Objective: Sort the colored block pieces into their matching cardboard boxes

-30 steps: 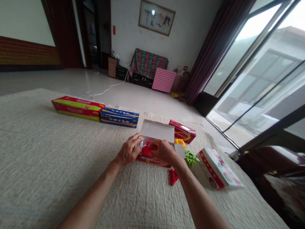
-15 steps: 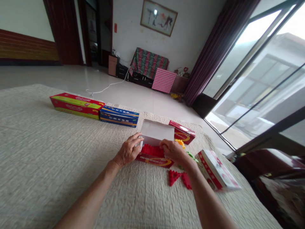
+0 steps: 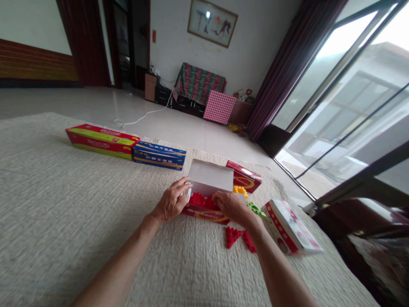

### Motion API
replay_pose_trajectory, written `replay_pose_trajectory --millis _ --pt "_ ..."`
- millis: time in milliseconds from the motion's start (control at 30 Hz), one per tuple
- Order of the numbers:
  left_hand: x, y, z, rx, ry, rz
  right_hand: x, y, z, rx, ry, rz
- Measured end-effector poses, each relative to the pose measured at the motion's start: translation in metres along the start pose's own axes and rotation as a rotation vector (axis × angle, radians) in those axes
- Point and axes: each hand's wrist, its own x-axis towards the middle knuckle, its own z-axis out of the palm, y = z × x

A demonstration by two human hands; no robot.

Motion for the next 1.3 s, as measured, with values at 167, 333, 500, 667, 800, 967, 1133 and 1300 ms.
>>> replay_pose_trajectory --millis 167,333,500,667,800,967,1133,1300 --pt "-0.001 -0.001 0.0 0.018 0.004 0.01 0.0 0.0 0.002 0.003 -0.002 0.002" --pt "-0.001 -0.003 0.001 0.043 0.004 0.021 -0.011 -0.002 -0.009 0.05 0.123 -0.037" --pt "0.0 -0.005 0.001 0.044 -0.009 0.031 -0.063 0.007 -0.021 0.217 0.386 0.041" --pt "0.0 -0.006 0.0 0.045 -0.018 0.019 -0.135 0.04 0.005 0.168 0.511 0.245" --pt "0.0 -0.008 0.0 0.055 -0.03 0.023 -0.163 0.065 0.031 0.095 0.381 0.256" --pt "0.0 -0.009 -0.001 0.066 -0.036 0.033 -0.162 0.069 0.036 0.08 0.263 0.178" --pt "0.001 -0.005 -0.003 0.082 -0.04 0.021 -0.155 0.07 0.03 0.075 0.175 0.174" --pt "0.001 -0.005 -0.003 0.088 -0.043 0.033 -0.15 0.075 0.026 0.029 0.095 0.183"
